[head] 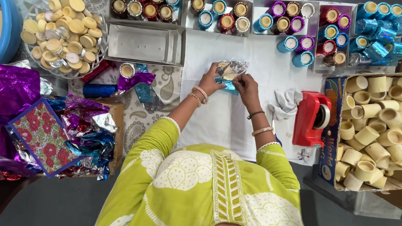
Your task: The person wraps small cylindrical candles in shiny metallic foil. They pick up a candle, place it on a sheet of foil, fold the foil around the candle, and secure the bottom with a small piece of tape. The wrapped candles are then placed into a tray.
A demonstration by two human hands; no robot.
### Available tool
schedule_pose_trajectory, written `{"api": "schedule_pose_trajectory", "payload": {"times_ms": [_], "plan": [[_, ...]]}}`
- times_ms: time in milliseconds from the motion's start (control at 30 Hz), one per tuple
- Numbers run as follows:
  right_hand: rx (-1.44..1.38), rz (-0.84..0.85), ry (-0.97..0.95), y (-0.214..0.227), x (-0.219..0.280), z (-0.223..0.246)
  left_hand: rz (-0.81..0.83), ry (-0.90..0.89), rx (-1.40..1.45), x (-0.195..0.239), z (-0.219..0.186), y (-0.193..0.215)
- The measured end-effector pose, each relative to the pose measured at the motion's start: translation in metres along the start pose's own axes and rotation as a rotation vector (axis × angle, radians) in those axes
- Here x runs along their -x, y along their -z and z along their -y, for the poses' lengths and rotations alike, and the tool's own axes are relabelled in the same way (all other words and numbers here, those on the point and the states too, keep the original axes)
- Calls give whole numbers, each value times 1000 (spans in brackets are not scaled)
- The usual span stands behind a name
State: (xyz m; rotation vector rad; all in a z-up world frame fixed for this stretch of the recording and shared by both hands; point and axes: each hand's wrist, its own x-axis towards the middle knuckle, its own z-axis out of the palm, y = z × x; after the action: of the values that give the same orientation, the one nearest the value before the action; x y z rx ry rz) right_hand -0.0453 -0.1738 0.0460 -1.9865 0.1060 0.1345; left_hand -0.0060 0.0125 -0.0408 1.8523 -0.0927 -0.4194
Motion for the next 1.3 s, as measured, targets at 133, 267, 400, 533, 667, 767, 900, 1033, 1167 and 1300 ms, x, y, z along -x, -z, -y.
{"api": "schedule_pose_trajectory", "payload": {"times_ms": [133,267,400,533,667,767,900,1033,1167,1300], "plan": [[13,15,-17,-3,-6,-16,4,91,-1,3,-16,10],[-40,-7,-57,-6,-8,-30,32,69,48,4,-12,11],[-23,-50,-27,-10,-3,-28,0,73,42,6,-9,8],[-268,-90,-145,-9,2,-14,15,141,58,6,-10,7],[-33,13,-110,-4,10,12,11,116,46,8,-7,7],[-28,12,-127,-6,8,4,6,97,80,7,8,3],[-116,45,-143,-5,4,-1,-27,73,148,9,19,0],[-75,35,-126,-4,1,-9,-62,67,189,11,14,-2],[-99,75,-143,-3,0,-6,-108,110,198,12,3,-1],[-114,80,-144,-3,0,12,-159,114,190,5,15,-11]]}}
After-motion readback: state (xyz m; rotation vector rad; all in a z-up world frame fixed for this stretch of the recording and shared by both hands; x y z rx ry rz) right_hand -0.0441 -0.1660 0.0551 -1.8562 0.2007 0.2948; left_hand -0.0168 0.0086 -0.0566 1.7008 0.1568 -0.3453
